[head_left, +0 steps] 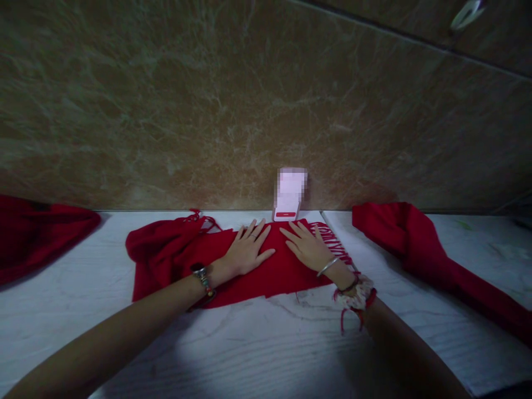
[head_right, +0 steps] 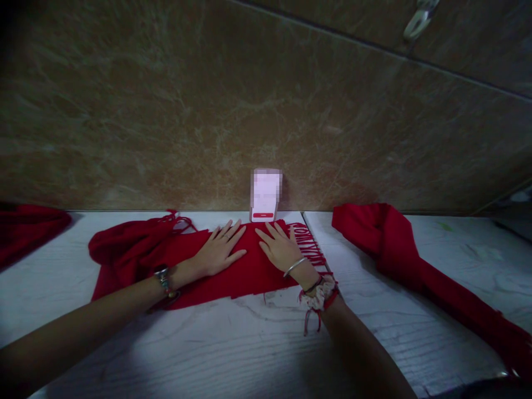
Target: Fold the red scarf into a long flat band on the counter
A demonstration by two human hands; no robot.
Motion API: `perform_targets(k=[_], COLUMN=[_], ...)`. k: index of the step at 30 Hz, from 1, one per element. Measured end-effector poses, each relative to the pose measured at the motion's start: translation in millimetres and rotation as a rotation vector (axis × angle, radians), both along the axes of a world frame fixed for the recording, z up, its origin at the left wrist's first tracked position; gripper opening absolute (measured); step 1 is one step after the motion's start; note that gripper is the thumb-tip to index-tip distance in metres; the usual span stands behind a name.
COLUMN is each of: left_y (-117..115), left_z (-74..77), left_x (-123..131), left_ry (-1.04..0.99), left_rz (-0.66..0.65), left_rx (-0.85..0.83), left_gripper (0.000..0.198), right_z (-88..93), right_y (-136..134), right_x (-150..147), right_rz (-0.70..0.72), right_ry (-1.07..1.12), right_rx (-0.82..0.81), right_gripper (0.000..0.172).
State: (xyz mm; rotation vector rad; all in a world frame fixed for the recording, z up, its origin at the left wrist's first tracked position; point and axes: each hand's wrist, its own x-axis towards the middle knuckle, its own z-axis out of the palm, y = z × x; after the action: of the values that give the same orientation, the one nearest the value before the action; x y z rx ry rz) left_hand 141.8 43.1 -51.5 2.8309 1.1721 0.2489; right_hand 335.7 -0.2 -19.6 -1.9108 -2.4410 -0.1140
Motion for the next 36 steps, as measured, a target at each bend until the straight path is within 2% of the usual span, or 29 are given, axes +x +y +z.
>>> perform_targets(k=[4, 9, 12, 16, 18, 22, 29, 36], left_y=[0.2, -1.7, -3.1, -3.3, -3.4, -4.4, -6.0, -10.8], left_z=[0.8, 2.8, 3.6, 5.5, 6.8, 8.9, 9.6, 12.0], left_x=[0.3, 6.6, 11.2, 11.7, 9.2, 3.7, 14.2, 25.1], left_ry=[0.000, 0.013, 0.024, 0.024, 0.032, 0.066, 0.053, 0.052], left_rz=[0.003, 0.003, 0.003, 0.004, 0.000, 0.007, 0.017, -0.007], left_rx=[-0.017, -0.022, -0.016, -0.024, -0.038, -0.056, -0.081, -0.090], left_gripper=[0.064, 0.064, 0.064, 0.063, 0.064, 0.064, 0.064, 0.064], right_z=[-10.6, -2.1, 2.7, -6.4, -14.4, -24.3, -27.1, -28.4], right_y=[-2.1, -7.2, -9.5, -8.4, -6.9, -4.2, -4.3, -6.5], right_x=[18.5, 25.3, 11.3, -1.9, -1.3, 4.5, 15.2, 33.1], right_rz=[-0.184, -0.295, -0.208, -0.070, -0.067, -0.066, -0.095, -0.188], right_ry=[-0.036, -0.091, -0.070, 0.010, 0.007, -0.009, -0.040, -0.074], right_rx=[-0.012, 0.062, 0.139, 0.034, -0.001, 0.037, 0.050, 0.052], right_gripper=[0.045, 0.047, 0.048, 0.048, 0.049, 0.052, 0.051, 0.057])
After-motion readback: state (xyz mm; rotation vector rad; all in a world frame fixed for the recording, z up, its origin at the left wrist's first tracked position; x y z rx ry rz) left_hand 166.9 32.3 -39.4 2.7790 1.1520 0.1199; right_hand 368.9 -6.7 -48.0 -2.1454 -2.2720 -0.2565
